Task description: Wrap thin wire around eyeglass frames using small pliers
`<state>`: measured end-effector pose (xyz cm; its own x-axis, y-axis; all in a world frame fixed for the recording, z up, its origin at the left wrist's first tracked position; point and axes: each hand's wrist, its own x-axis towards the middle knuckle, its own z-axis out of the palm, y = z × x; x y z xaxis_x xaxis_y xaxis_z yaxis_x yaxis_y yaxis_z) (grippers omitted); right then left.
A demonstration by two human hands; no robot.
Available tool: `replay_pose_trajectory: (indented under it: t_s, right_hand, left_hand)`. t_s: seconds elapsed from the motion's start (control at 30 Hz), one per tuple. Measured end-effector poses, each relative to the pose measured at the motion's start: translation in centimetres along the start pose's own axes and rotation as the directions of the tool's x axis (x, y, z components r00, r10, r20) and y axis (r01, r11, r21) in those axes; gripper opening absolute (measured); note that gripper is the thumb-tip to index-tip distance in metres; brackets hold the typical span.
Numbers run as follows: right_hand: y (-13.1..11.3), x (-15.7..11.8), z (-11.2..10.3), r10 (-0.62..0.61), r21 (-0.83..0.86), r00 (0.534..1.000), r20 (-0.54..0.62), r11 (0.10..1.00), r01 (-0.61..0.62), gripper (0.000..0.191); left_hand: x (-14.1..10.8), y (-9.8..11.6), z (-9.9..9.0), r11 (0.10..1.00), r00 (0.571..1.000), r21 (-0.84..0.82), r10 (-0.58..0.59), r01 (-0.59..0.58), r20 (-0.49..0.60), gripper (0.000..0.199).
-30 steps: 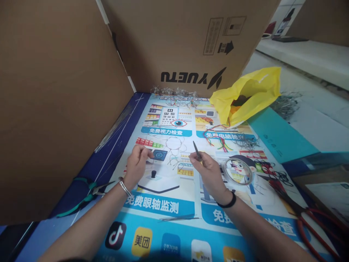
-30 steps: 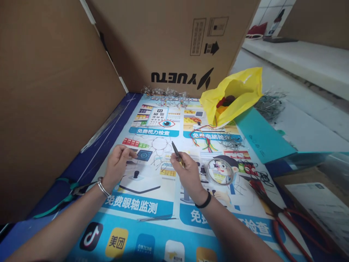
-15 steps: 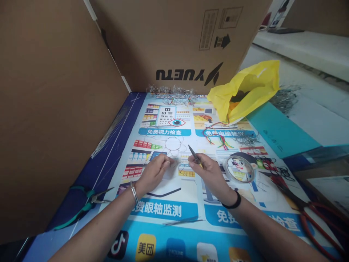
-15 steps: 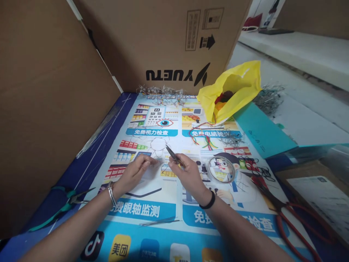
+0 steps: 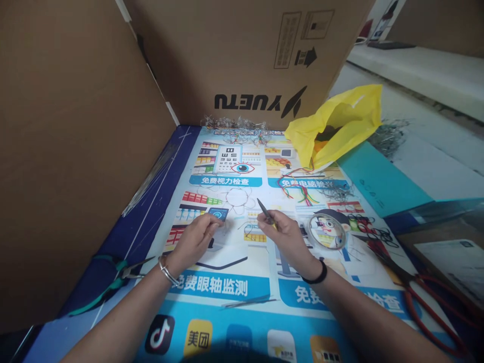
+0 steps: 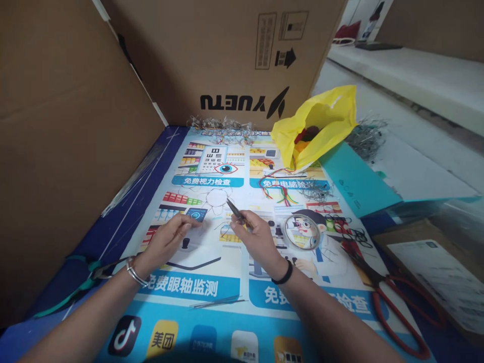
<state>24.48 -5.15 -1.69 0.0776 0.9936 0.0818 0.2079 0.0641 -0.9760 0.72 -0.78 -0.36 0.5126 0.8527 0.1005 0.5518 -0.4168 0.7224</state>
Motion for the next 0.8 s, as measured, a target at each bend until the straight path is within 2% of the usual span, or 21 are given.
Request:
replay_pose_trajectory:
  t_s: [0.13, 0.23, 0.3, 0.37, 0.47, 0.57, 0.67, 0.8]
  right_hand:
    - [-0.1, 0.0, 0.0, -0.01, -0.011, 1.0, -0.002, 1.0, 0.01, 0.016]
    - [-0.1, -0.1, 0.0, -0.014, -0.064, 1.0, -0.004, 0.998, 0.013, 0.016]
    - [-0.1, -0.2, 0.0, -0.023, -0.132, 1.0, -0.006, 0.991, 0.022, 0.017]
    - [0.1, -0.4, 0.0, -0.039, -0.205, 0.999, -0.008, 0.978, 0.036, 0.018]
    - [0.4, -0.4, 0.1, -0.088, -0.286, 0.996, 0.017, 0.954, 0.089, 0.017]
    - [0.6, -0.1, 0.0, -0.167, -0.343, 0.98, 0.106, 0.919, 0.194, 0.016]
    - [0.3, 0.3, -0.3, -0.166, -0.376, 0.964, 0.205, 0.897, 0.235, 0.017]
    - [-0.5, 0.6, -0.9, -0.082, -0.351, 0.956, 0.282, 0.918, 0.182, 0.019]
  left_hand:
    - [-0.1, 0.2, -0.1, 1.0, 1.0, -0.023, -0.007, 0.007, -0.03, 0.022]
    - [0.1, 0.3, 0.0, 0.998, 0.994, -0.059, 0.02, -0.026, -0.11, 0.018]
    - [0.2, 0.3, 0.1, 0.992, 0.985, -0.118, 0.026, -0.046, -0.172, 0.016]
    - [0.3, 0.4, 0.2, 0.975, 0.979, -0.224, -0.034, -0.012, -0.201, 0.015]
    - [0.5, 0.6, 0.4, 0.896, 0.971, -0.43, -0.191, 0.113, -0.143, 0.017]
    - [0.9, 1.0, 0.4, 0.833, 0.964, -0.522, -0.257, 0.185, -0.069, 0.019]
    - [1.7, 1.7, 0.2, 0.857, 0.973, -0.48, -0.229, 0.189, -0.026, 0.018]
    - [2.8, 2.7, 0.0, 0.969, 0.997, -0.247, -0.049, 0.03, -0.068, 0.011]
